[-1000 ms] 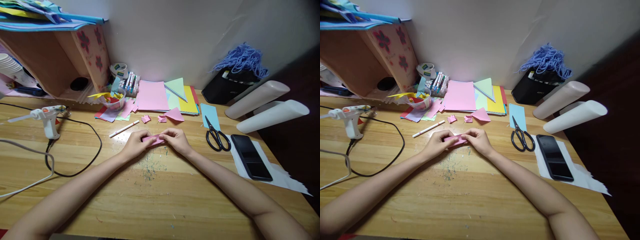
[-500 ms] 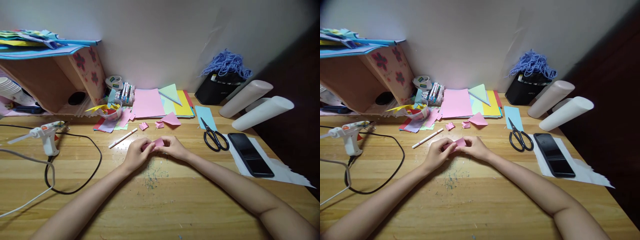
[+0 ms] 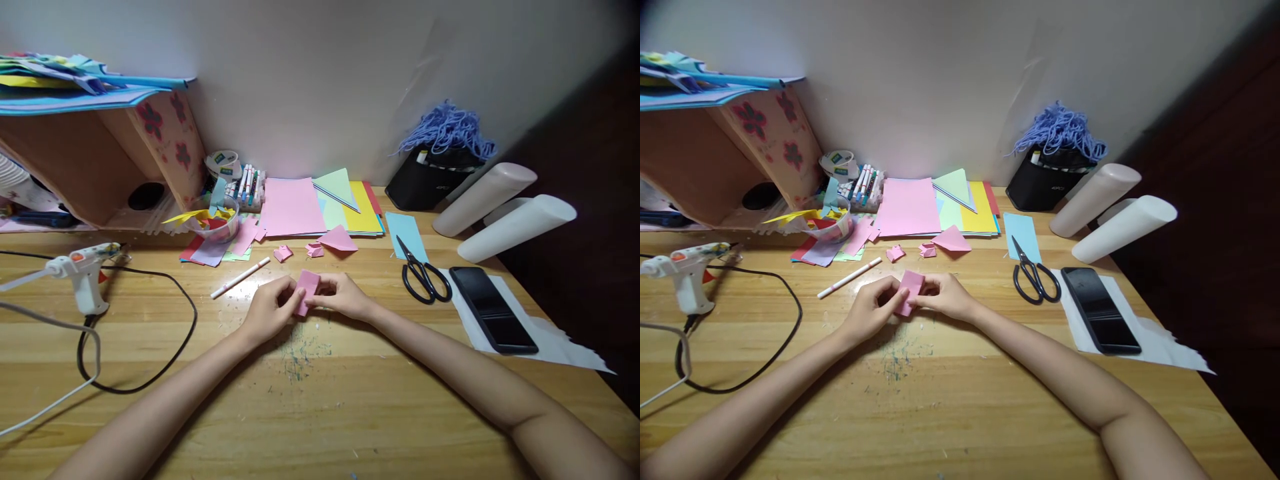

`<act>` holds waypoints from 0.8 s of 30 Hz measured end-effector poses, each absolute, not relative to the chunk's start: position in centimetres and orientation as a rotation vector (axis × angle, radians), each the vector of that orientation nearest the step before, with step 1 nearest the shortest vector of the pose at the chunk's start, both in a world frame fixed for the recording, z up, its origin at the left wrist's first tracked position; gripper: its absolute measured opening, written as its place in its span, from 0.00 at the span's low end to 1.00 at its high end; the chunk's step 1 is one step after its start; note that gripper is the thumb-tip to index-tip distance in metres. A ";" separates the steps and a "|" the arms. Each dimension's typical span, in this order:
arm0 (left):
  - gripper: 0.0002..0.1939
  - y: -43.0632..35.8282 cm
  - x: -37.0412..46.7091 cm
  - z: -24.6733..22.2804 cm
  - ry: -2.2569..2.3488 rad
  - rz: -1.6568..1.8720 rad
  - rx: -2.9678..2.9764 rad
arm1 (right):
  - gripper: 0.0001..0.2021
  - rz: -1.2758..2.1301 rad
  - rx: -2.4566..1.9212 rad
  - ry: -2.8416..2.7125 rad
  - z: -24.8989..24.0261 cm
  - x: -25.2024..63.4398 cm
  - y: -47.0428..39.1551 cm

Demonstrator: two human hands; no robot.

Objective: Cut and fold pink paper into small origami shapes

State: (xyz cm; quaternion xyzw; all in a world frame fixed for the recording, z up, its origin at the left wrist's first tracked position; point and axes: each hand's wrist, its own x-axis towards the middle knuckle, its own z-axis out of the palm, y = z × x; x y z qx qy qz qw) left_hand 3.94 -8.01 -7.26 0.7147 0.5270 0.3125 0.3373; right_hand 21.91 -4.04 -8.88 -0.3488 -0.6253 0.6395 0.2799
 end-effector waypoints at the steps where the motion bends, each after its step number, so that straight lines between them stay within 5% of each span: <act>1: 0.16 -8.0 4.0 -7.3 1.359 0.814 1.857 | 0.16 1.721 -0.933 -1.688 -8.9 21.9 -4.1; 24: 0.15 -7.6 3.5 -7.4 1.175 0.803 1.668 | 0.22 1.733 -0.867 -1.709 -8.7 22.3 -3.8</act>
